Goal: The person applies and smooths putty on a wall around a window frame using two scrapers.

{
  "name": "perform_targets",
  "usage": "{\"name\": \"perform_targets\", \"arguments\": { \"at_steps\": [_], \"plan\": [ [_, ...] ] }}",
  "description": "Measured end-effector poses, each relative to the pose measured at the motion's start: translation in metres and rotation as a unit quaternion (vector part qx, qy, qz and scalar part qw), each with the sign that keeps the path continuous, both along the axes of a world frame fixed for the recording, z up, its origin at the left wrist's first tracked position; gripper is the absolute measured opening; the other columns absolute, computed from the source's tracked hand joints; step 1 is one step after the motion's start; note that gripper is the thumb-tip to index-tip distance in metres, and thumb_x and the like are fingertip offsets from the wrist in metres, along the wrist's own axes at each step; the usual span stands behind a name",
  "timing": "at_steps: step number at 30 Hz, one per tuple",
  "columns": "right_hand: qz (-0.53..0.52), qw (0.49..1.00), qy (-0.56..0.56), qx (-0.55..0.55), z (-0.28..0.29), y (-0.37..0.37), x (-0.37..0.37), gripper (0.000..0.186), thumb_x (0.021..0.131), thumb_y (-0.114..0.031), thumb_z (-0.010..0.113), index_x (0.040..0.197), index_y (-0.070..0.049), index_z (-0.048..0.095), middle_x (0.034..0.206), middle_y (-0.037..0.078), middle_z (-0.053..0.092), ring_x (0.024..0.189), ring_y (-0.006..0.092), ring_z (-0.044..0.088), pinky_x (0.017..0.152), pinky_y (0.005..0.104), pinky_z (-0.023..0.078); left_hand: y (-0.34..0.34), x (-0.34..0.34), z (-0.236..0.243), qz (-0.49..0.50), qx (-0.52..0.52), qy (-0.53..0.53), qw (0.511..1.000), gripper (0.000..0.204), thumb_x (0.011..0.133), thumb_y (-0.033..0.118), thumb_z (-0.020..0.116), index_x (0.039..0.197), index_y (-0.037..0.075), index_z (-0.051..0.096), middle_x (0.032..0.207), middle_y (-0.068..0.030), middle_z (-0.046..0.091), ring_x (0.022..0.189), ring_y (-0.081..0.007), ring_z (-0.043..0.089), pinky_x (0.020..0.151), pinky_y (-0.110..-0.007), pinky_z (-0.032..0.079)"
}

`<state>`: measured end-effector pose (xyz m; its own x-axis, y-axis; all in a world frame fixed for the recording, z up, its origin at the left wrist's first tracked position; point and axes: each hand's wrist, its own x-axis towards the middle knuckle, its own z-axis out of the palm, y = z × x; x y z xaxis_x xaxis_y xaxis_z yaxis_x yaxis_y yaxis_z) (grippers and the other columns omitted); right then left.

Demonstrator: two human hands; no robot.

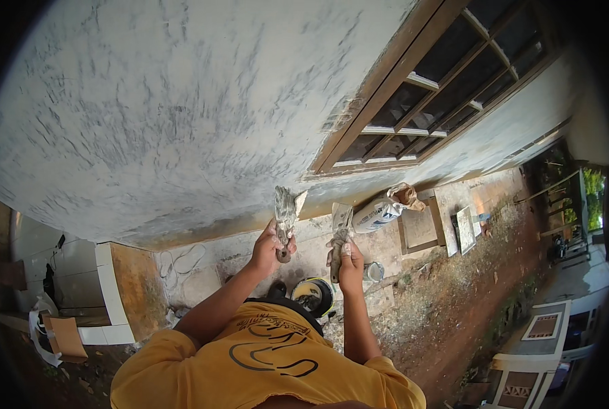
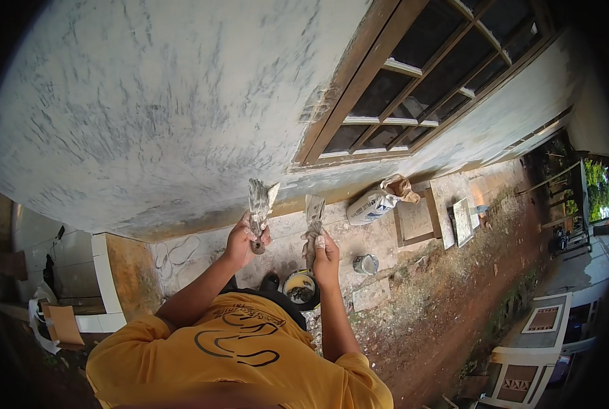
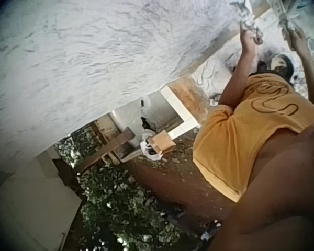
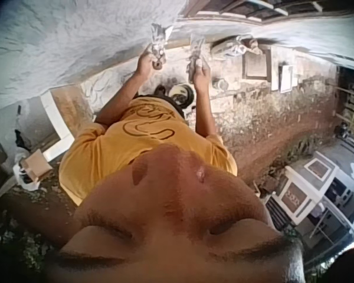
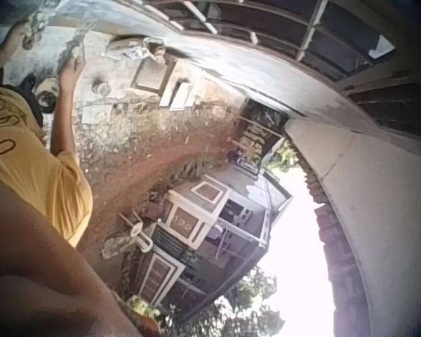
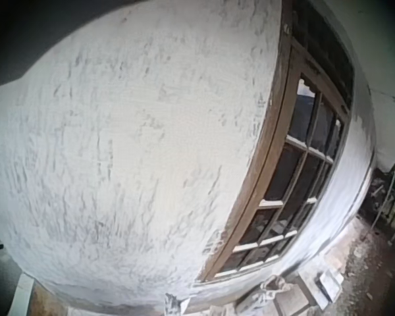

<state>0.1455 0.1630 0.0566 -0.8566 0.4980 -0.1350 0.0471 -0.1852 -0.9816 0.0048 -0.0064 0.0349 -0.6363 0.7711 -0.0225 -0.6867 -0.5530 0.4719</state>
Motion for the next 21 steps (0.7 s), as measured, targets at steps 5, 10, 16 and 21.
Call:
{"name": "perform_targets", "arguments": {
  "at_steps": [5, 10, 16, 21],
  "plan": [
    [0.030, 0.977, 0.019, -0.210, 0.038, -0.051, 0.002, 0.027, 0.098, -0.015, 0.037, 0.116, 0.001, 0.050, 0.088, 0.011, 0.062, 0.060, 0.0148, 0.054, 0.054, 0.0270, 0.047, 0.007, 0.005, -0.003, 0.034, -0.026, 0.076, 0.996, 0.051, 0.071, 0.005, 0.042, 0.123, 0.006, 0.041, 0.090, -0.0070, 0.051, 0.077, -0.0176, 0.050, 0.074, -0.034, 0.041],
    [0.076, 0.968, -0.021, -0.237, 0.031, -0.058, -0.002, 0.028, 0.099, -0.017, 0.036, 0.117, 0.001, 0.048, 0.087, 0.012, 0.063, 0.059, 0.0151, 0.054, 0.054, 0.0272, 0.047, 0.014, 0.014, 0.012, 0.071, -0.083, 0.033, 0.993, 0.053, 0.075, 0.001, 0.039, 0.127, 0.006, 0.039, 0.093, -0.0063, 0.052, 0.080, -0.0157, 0.051, 0.075, -0.031, 0.041],
    [0.074, 0.965, 0.029, -0.252, 0.039, -0.053, -0.007, 0.028, 0.095, -0.023, 0.045, 0.110, 0.000, 0.049, 0.085, 0.013, 0.061, 0.056, 0.0166, 0.054, 0.051, 0.0281, 0.047, 0.002, 0.001, -0.012, -0.002, -0.041, 0.178, 0.983, 0.057, 0.079, -0.005, 0.034, 0.136, 0.006, 0.034, 0.099, -0.0035, 0.054, 0.081, -0.0094, 0.049, 0.071, -0.024, 0.040],
    [0.090, 0.968, 0.074, -0.220, 0.045, -0.034, -0.014, 0.028, 0.093, -0.021, 0.046, 0.110, 0.001, 0.049, 0.086, 0.014, 0.060, 0.057, 0.0174, 0.055, 0.052, 0.0285, 0.047, 0.000, 0.009, -0.012, 0.032, -0.104, 0.216, 0.970, 0.057, 0.079, -0.004, 0.032, 0.135, 0.007, 0.035, 0.092, -0.0024, 0.052, 0.074, -0.0093, 0.045, 0.068, -0.023, 0.039]
  ]
}}
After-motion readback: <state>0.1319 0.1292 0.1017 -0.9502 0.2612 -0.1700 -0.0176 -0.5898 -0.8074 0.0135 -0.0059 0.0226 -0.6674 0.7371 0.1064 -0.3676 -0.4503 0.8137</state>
